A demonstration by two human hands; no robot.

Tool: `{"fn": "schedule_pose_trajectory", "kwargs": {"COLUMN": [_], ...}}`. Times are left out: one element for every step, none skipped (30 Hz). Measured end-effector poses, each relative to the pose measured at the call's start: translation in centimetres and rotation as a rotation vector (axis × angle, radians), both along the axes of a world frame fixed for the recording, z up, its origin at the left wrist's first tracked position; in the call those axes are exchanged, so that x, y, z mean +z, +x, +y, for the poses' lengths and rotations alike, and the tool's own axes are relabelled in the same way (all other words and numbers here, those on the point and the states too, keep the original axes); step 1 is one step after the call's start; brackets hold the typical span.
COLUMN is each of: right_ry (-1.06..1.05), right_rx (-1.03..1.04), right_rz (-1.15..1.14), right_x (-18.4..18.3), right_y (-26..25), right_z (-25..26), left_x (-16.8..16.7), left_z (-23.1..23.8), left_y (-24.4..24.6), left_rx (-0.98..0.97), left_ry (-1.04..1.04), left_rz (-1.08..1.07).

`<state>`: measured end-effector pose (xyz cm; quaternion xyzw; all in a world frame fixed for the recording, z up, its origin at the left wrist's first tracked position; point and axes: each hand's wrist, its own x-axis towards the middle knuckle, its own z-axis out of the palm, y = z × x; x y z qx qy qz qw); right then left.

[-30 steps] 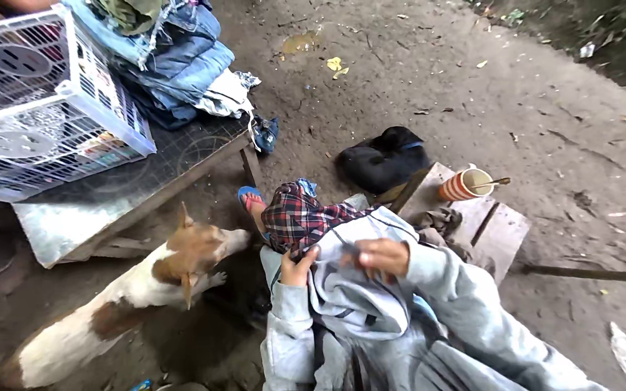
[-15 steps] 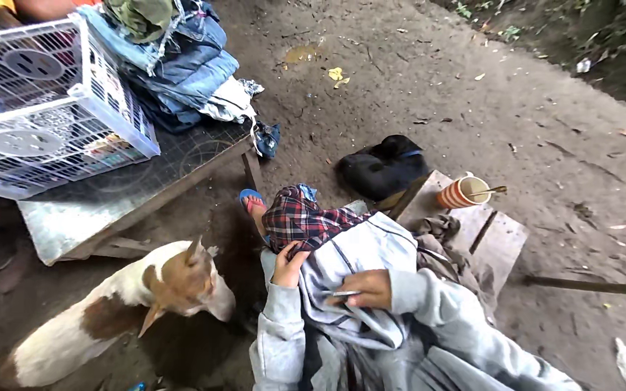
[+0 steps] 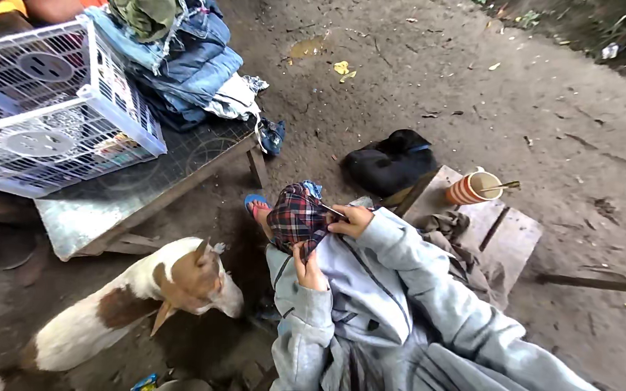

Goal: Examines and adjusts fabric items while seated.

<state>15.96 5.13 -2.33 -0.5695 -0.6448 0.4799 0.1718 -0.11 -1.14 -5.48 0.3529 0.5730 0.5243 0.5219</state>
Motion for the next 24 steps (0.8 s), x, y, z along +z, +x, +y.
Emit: {"fn": "schedule_pose_trajectory", "kwargs": {"right_ry": [0.03, 0.051, 0.077, 0.132, 0.192, 0.252, 0.312, 0.369, 0.419, 0.464, 0.503, 0.541, 0.586, 0.638, 0.685, 0.708, 0.695, 0.652, 0.609, 0.569, 0.544, 0.528, 0.514, 0.494], "right_rx": [-0.009, -0.029, -0.05, -0.075, -0.097, -0.115, -0.126, -0.122, -0.112, -0.11, -0.11, -0.11, -0.11, -0.108, -0.113, -0.116, -0.116, -0.119, -0.125, -0.132, -0.135, -0.131, -0.121, -0.102], "right_rz": [-0.043, -0.092, -0.13, -0.142, -0.128, -0.097, -0.056, -0.014, 0.019, 0.039, 0.05, 0.053, 0.051, 0.043, 0.04, 0.04, 0.045, 0.062, 0.081, 0.1, 0.115, 0.126, 0.135, 0.141], "right_x": [0.5, 0.9, 1.0, 0.8, 0.4, 0.1, -0.3, -0.7, -1.2, -1.6, -2.0, -2.4, -2.8, -3.1, -3.3, -3.4, -3.3, -3.0, -2.9, -2.9, -3.0, -3.2, -3.3, -3.3], "right_y": [-0.3, -0.7, -1.3, -1.8, -2.3, -2.7, -3.0, -3.2, -3.4, -3.6, -3.8, -3.9, -4.0, -4.1, -4.2, -4.4, -4.4, -4.5, -4.5, -4.6, -4.6, -4.6, -4.5, -4.3], "right_z": [0.2, 0.1, -0.1, -0.7, -1.5, -2.3, -3.2, -3.8, -4.2, -4.4, -4.4, -4.3, -4.1, -3.8, -3.5, -3.3, -3.2, -3.1, -3.0, -2.9, -2.9, -2.9, -2.9, -2.9], "left_x": [-0.2, -0.3, -0.3, -0.2, -0.2, -0.2, -0.3, -0.3, -0.4, -0.4, -0.4, -0.4, -0.5, -0.5, -0.5, -0.4, -0.2, 0.0, 0.3, 0.5, 0.7, 0.8, 0.8, 0.7], "left_z": [-0.1, -0.2, -0.2, -0.2, -0.1, 0.0, -0.1, -0.2, -0.2, -0.2, -0.2, -0.3, -0.2, -0.2, -0.1, 0.0, 0.0, 0.1, 0.2, 0.3, 0.4, 0.4, 0.3, 0.3], "left_y": [0.4, 0.7, 0.9, 0.9, 0.9, 0.9, 0.8, 0.8, 0.8, 0.8, 0.9, 0.9, 0.9, 0.8, 0.8, 0.7, 0.5, 0.4, 0.2, 0.1, 0.0, 0.0, 0.0, 0.0], "left_rx": [0.033, 0.065, 0.087, 0.097, 0.106, 0.11, 0.109, 0.108, 0.104, 0.097, 0.091, 0.087, 0.089, 0.09, 0.089, 0.082, 0.072, 0.065, 0.061, 0.056, 0.057, 0.058, 0.066, 0.076], "left_ry": [0.02, 0.028, 0.028, 0.027, 0.027, 0.022, 0.014, 0.007, 0.005, 0.005, 0.01, 0.018, 0.023, 0.019, 0.004, -0.016, -0.046, -0.08, -0.11, -0.127, -0.133, -0.138, -0.14, -0.136], "left_rz": [0.004, 0.003, -0.001, -0.004, -0.013, -0.025, -0.039, -0.054, -0.068, -0.08, -0.085, -0.083, -0.068, -0.051, -0.032, -0.011, 0.007, 0.023, 0.035, 0.038, 0.037, 0.03, 0.021, 0.007]}}
